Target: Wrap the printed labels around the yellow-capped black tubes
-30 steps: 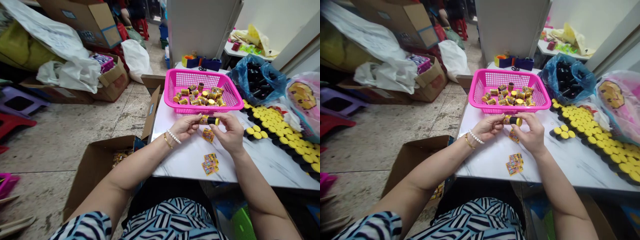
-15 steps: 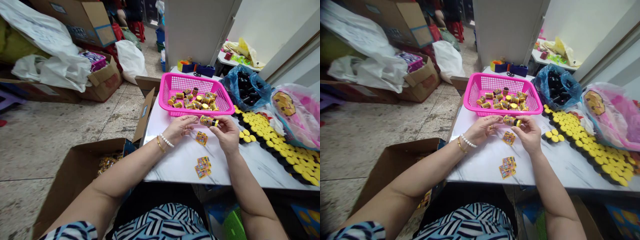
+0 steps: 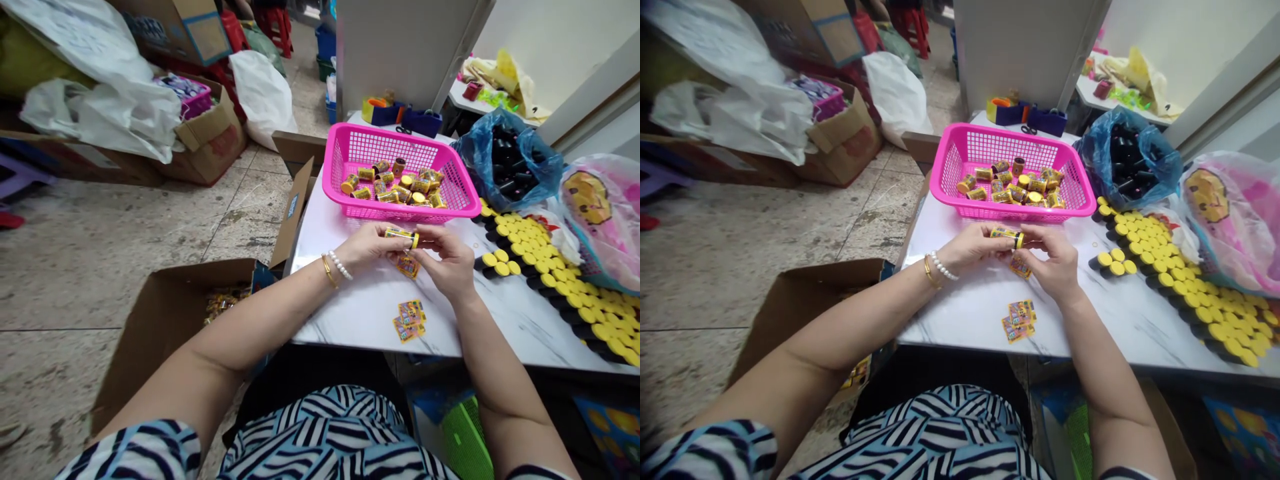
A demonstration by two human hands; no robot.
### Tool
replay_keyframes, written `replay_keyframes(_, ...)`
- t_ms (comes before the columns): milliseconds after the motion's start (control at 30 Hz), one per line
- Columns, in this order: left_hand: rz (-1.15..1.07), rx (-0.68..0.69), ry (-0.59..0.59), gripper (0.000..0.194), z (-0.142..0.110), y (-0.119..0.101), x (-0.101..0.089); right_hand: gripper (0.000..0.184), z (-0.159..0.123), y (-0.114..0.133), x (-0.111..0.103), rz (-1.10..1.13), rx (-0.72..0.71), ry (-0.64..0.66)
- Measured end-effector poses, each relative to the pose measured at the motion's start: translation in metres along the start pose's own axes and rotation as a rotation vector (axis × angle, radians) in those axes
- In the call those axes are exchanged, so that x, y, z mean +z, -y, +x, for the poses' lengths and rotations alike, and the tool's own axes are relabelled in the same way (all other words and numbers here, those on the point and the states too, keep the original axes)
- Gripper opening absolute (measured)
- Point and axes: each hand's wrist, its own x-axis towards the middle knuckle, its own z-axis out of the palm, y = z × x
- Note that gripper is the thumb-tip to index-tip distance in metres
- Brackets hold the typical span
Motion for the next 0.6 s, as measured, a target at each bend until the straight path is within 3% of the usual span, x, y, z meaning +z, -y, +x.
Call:
replay_keyframes(100, -0.062, -0.044, -0.036, 0.052, -0.0003, -0.0044, -0.0035, 0.060, -0.0014, -0.0035, 0.0001, 0.038, 0.005, 0.007)
replay_keyframes(200, 0.033, -0.061, -0.047, 0.045, 0.0003, -0.0069, -0.0068, 0.069, -0.0019, -0.0026, -0.0004, 0.021, -0.023, 0.013)
replay_keyframes(433, 0.093, 0.021, -0.102, 0.031, 0.0007, -0.0052, -0.0055, 0.033, -0.0012, 0.0044, -0.0009, -0.199, -0.111, -0.013)
replay_keyframes(533, 0.118, 0.029, -0.127, 0.031, 0.0014, -0.0042, -0.0056, 0.027, -0.0014, 0.0038, 0.0028, -0.226, -0.085, -0.059)
replay_keyframes(600, 0.122, 0.024, -0.137, 0.030, 0.0027, -0.0035, -0.0061, 0.033, -0.0021, 0.0019, 0.0064, -0.157, -0.019, -0.067)
